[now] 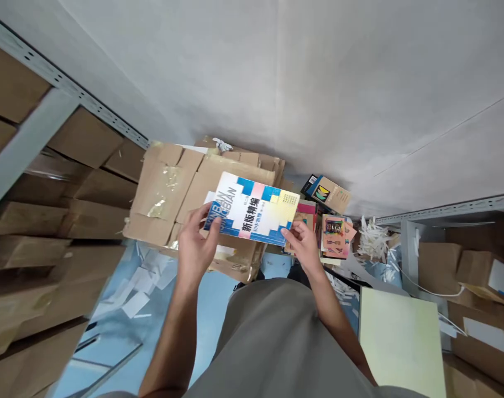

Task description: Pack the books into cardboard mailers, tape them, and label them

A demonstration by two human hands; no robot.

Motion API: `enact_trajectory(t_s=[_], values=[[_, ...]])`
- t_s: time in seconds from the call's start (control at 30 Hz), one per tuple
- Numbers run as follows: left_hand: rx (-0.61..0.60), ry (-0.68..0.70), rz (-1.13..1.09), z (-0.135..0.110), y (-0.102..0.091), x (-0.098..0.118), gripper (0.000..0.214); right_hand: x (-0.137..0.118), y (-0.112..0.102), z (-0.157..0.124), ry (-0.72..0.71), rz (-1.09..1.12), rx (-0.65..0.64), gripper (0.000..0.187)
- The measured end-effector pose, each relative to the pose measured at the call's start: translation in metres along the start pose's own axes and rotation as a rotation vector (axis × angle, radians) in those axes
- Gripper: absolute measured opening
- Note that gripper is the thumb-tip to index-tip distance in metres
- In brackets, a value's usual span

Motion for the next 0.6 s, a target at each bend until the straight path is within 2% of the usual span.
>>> enact_trajectory(t_s=[0.1, 0.17, 0.23, 0.4, 0.6], values=[[-0.020, -0.032, 0.055, 0.011, -0.030, -0.056, 0.047, 0.011, 0.057, 0.007, 0.015, -0.024, 0.004, 0.052], [-0.048, -0.053, 0.060, 0.017, -0.034, -0.086, 0.044, 0.015, 0.076, 0.010, 0.007, -0.059, 0.048, 0.054], [-0.063, -0.050, 0.065, 0.020, -0.032, -0.102, 0.041, 0.012, 0.082, 0.007, -0.028, -0.124, 0.117, 0.054], [-0.076, 0.010, 0.087, 0.022, -0.027, -0.102, 0.040, -0.005, 0.080, -0.007, -0.124, -0.381, 0.302, 0.043], [-0.066, 0.018, 0.063, 0.022, -0.029, -0.113, 0.043, 0.004, 0.082, -0.001, -0.081, -0.298, 0.337, 0.036]])
Point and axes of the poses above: each hand's wrist, its own z-axis towards the middle knuckle, its own y-axis out of the palm, x = y × z, the point moved 9 cm from there along z, towards the middle knuckle, and after that the axes turned 14 degrees about y, right-handed, at the moved point
